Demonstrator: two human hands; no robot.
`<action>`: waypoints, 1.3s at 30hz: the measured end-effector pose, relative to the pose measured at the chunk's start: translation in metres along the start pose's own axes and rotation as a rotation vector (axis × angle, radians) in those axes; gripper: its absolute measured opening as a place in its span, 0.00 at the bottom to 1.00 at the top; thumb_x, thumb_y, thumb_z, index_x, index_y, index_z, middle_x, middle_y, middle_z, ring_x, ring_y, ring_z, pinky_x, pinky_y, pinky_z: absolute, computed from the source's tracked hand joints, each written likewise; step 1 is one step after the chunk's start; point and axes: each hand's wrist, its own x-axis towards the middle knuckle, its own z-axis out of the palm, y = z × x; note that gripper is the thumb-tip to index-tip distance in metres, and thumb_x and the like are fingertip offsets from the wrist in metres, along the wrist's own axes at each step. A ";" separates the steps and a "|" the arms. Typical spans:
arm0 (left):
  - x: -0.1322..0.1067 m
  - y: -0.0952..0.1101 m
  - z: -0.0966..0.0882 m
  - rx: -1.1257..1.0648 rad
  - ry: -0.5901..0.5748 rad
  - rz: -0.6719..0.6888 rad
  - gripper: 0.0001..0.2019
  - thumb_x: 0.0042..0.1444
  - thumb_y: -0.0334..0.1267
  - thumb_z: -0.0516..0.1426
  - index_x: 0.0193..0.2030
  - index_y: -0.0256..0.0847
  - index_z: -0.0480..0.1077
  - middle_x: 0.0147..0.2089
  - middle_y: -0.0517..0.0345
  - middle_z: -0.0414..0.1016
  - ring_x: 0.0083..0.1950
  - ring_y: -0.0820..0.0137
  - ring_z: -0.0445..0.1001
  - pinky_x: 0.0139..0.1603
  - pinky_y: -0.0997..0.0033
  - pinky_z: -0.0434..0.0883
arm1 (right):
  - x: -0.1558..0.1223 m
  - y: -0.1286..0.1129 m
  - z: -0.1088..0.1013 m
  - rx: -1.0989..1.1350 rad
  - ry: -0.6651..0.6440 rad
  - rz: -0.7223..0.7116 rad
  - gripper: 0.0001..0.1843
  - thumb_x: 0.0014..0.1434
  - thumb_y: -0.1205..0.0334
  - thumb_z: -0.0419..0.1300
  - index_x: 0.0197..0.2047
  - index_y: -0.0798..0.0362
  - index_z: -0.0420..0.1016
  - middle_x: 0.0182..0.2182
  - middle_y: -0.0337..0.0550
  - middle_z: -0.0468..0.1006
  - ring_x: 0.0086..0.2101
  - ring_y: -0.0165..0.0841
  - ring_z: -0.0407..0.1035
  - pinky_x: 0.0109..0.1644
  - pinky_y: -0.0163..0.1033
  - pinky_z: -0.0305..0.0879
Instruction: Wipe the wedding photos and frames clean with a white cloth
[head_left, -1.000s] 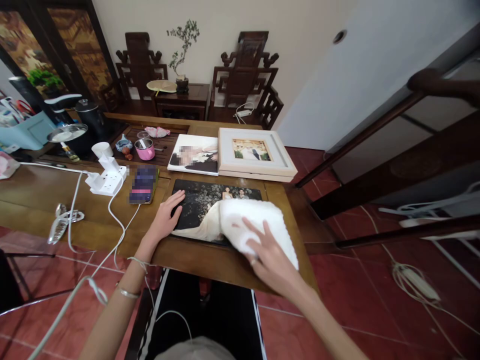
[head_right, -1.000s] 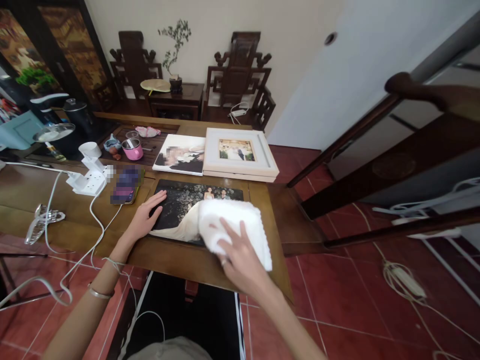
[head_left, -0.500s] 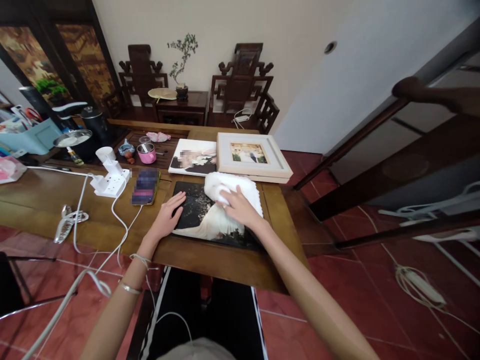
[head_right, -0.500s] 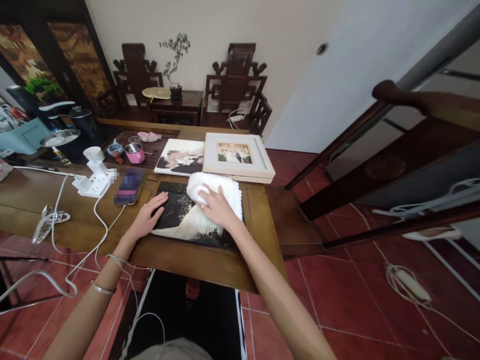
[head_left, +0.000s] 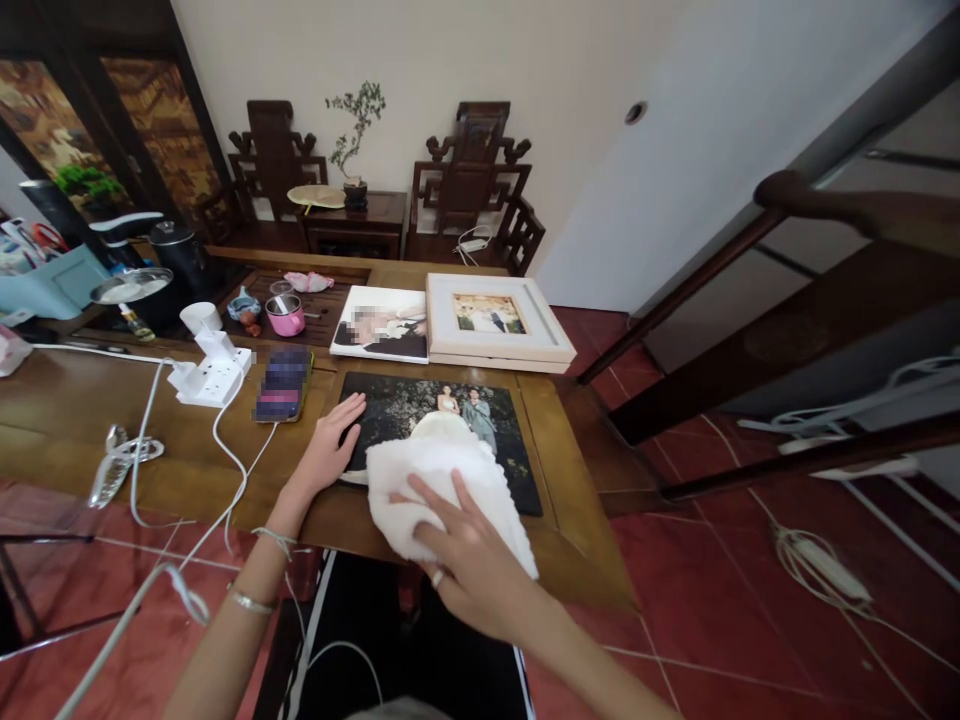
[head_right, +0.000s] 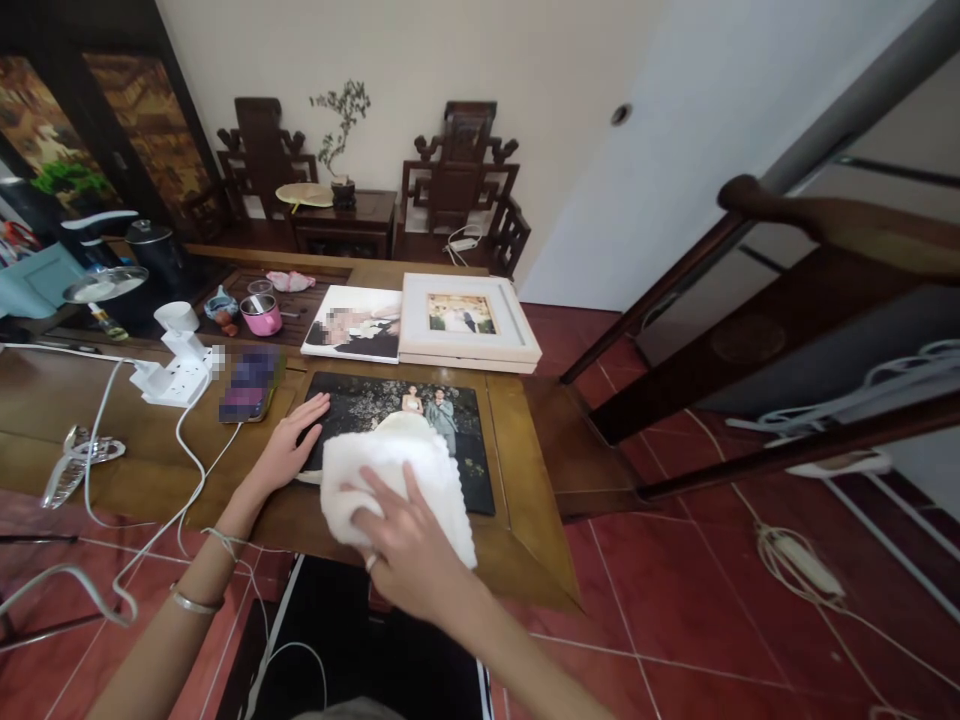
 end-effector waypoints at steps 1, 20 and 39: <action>0.000 0.000 0.000 0.000 0.001 -0.002 0.20 0.65 0.38 0.47 0.61 0.40 0.67 0.66 0.47 0.65 0.69 0.61 0.59 0.69 0.49 0.56 | 0.007 0.006 -0.002 -0.018 -0.003 0.009 0.17 0.52 0.77 0.49 0.41 0.52 0.71 0.61 0.52 0.67 0.66 0.44 0.48 0.67 0.68 0.34; 0.001 -0.002 0.002 -0.034 0.010 -0.006 0.20 0.65 0.38 0.48 0.61 0.41 0.68 0.65 0.49 0.66 0.69 0.63 0.60 0.69 0.52 0.56 | 0.041 0.012 0.009 -0.116 0.038 0.063 0.17 0.53 0.77 0.49 0.43 0.53 0.71 0.62 0.53 0.66 0.67 0.47 0.44 0.65 0.72 0.32; -0.001 0.005 -0.003 -0.135 0.044 -0.040 0.22 0.67 0.45 0.46 0.63 0.40 0.64 0.67 0.50 0.63 0.69 0.64 0.59 0.70 0.56 0.54 | 0.060 0.039 0.002 -0.090 0.142 0.196 0.17 0.53 0.75 0.49 0.43 0.54 0.70 0.57 0.61 0.70 0.66 0.51 0.48 0.62 0.75 0.34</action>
